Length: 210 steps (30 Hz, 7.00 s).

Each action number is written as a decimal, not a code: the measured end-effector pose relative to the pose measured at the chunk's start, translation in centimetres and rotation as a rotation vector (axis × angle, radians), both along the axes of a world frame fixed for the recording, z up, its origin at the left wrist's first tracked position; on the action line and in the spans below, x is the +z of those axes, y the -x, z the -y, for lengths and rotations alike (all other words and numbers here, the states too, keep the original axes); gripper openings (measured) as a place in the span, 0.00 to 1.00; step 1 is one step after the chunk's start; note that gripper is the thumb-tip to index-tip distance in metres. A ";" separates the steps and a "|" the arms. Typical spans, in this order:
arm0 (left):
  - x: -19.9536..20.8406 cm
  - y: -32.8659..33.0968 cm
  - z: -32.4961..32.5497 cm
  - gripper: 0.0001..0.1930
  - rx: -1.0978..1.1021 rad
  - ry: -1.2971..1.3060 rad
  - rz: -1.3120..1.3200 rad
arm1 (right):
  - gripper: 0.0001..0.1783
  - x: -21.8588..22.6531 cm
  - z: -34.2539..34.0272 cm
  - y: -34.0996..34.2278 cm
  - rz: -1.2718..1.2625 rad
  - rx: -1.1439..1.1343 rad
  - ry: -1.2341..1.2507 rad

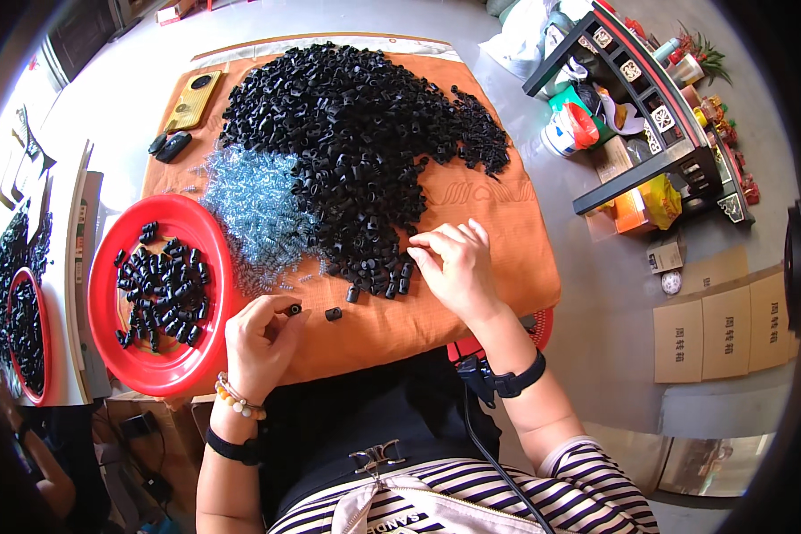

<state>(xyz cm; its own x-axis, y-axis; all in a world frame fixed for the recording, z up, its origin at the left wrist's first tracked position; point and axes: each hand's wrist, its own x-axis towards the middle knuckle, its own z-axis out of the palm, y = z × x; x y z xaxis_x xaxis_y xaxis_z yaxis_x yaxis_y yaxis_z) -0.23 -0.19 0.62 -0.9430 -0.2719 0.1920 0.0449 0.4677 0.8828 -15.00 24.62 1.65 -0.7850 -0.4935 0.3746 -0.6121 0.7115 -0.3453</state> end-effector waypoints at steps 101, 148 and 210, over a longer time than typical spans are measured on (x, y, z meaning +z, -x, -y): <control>-0.2 0.1 0.0 0.11 -0.257 -0.207 0.125 | 0.06 2.7 6.9 -4.1 0.330 0.585 0.238; -0.2 0.2 0.3 0.09 -0.211 -0.393 0.179 | 0.08 3.9 7.3 -2.9 0.337 0.623 -0.010; 3.7 -3.4 5.8 0.26 0.277 -1.341 -0.137 | 0.28 -1.2 1.1 -4.1 -0.093 0.172 0.096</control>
